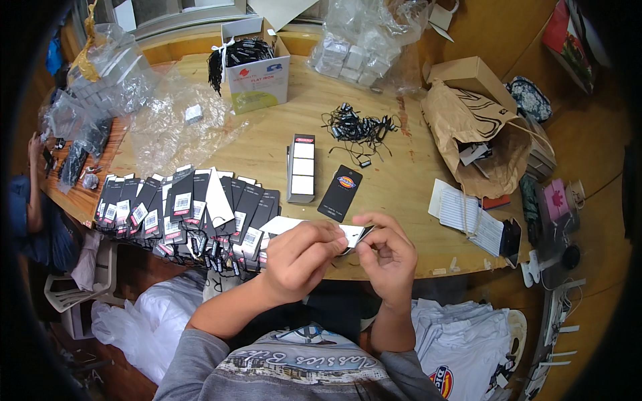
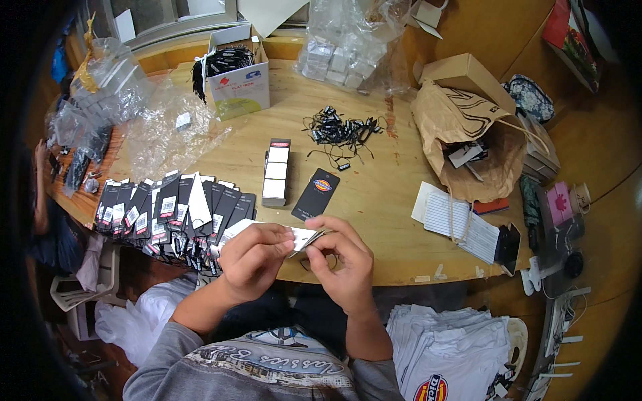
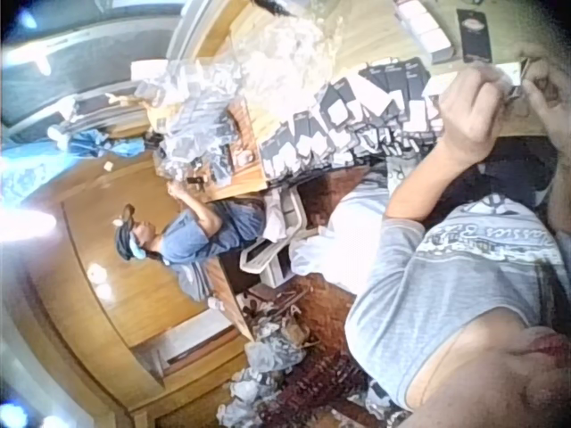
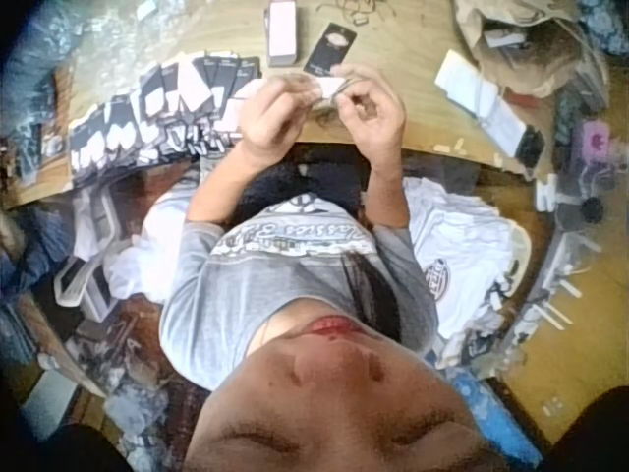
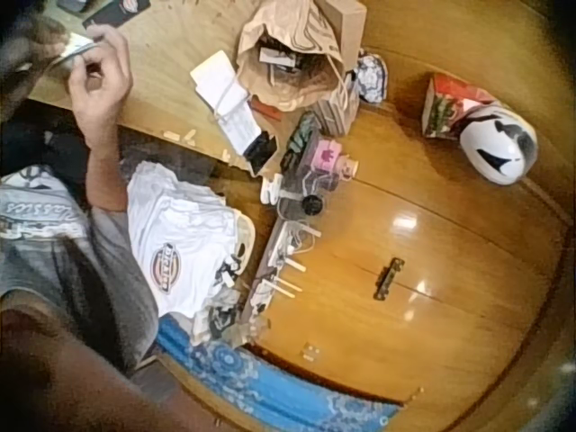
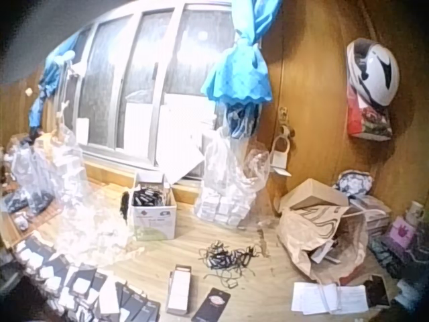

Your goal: The person repeatedly picks up small black tags and attaches them to thin black cords by hand. They then place the assembled units into a small white box on the table.

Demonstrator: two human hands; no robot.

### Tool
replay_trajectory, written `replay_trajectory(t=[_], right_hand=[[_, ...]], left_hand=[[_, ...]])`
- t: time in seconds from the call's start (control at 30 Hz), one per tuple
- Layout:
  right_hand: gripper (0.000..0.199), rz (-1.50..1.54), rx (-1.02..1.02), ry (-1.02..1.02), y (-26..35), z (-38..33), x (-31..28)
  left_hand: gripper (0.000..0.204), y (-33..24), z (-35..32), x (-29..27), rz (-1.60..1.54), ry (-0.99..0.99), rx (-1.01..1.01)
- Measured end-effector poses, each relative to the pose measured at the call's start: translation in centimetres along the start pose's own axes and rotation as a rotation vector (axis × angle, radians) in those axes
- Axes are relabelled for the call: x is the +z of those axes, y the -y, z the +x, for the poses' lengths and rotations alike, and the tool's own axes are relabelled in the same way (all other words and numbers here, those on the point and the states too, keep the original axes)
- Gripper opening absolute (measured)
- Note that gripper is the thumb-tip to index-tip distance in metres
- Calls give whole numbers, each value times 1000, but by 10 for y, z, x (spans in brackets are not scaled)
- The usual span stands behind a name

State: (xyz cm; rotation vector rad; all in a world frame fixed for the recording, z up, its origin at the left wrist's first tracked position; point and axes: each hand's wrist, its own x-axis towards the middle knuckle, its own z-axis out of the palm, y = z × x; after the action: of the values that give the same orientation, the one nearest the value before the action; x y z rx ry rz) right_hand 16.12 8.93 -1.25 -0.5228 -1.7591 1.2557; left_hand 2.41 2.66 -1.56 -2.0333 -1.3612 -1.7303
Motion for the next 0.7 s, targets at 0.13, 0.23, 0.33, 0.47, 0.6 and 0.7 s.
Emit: replay_trajectory(t=[0.13,0.23,0.33,0.47,0.6,0.7], right_hand=[[5,149,215,-6,5,0,-3],[7,-71,93,-82,6,-1,3],[11,-319,-78,-174,6,-3,9],[12,-322,-207,-66,2,2,0],[12,-258,-256,103,3,8,-11],[11,-208,-232,167,5,9,-14]], left_hand=[[19,1,-2,4,117,9,100],[17,5,-2,4,62,38,7],[16,8,-1,2,-362,77,-453],[13,18,9,-9,-748,269,-636],[24,28,16,-20,-702,488,-500],[32,30,18,-21,-659,551,-480]])
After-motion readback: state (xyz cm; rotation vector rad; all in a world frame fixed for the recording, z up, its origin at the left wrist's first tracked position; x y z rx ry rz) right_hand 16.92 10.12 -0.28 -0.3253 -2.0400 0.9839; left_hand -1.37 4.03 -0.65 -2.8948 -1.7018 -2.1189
